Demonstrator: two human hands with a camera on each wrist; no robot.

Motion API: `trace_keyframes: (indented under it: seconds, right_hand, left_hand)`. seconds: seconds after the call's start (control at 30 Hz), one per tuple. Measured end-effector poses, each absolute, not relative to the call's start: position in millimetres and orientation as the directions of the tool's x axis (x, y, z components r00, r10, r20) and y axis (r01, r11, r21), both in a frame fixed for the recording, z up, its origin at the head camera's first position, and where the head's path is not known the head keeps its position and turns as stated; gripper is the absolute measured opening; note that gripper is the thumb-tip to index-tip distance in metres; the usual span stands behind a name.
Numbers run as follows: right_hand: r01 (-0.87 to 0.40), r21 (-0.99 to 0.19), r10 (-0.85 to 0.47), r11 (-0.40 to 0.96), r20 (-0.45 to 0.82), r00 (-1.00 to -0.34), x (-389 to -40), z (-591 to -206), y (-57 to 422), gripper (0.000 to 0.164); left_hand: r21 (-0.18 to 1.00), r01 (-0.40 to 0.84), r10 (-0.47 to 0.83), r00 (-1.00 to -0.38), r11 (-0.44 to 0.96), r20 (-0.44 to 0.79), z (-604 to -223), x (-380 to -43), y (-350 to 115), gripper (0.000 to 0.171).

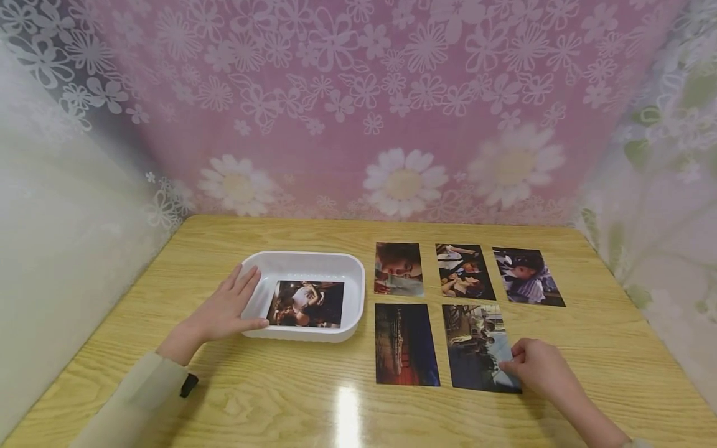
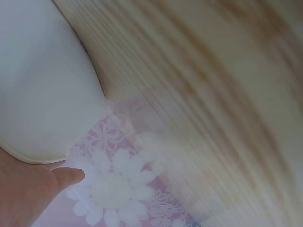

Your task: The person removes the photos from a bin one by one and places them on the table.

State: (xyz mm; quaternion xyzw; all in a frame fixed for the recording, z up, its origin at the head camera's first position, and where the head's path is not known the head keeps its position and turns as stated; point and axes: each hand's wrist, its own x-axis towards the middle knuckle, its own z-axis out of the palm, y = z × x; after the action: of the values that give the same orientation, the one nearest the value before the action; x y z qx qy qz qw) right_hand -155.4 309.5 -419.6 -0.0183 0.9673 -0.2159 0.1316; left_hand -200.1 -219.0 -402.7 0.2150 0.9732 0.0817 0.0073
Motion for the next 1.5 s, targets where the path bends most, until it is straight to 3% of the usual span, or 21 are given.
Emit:
trace_keyframes:
  seconds: [0.4, 0.63, 0.87, 1.27, 1.5]
  right_hand:
    - [-0.049, -0.329, -0.137, 0.943, -0.251, -0.958, -159, -412, 304, 0.035]
    - [-0.16, -0.335, -0.215, 0.929, -0.134, -0.967, -166, -391, 285, 0.038]
    - [-0.305, -0.361, -0.316, 0.881, 0.029, -0.948, -180, -369, 230, 0.04]
    - [-0.52, -0.389, -0.499, 0.761, 0.163, -0.851, -211, -361, 116, 0.039]
    - [-0.58, -0.434, -0.593, 0.69, 0.12, -0.796, -225, -368, 73, 0.042]
  left_hand:
    - [0.155, 0.415, 0.415, -0.909, 0.896, 0.036, -403, -201, -221, 0.101]
    - [0.139, 0.42, 0.418, -0.907, 0.897, 0.042, -402, -202, -223, 0.1]
    - [0.142, 0.41, 0.41, -0.911, 0.901, 0.032, -399, -200, -224, 0.101]
    - [0.167, 0.415, 0.412, -0.909, 0.894, 0.057, -403, -200, -223, 0.101]
    - [0.165, 0.409, 0.411, -0.911, 0.897, 0.022, -403, -200, -220, 0.101]
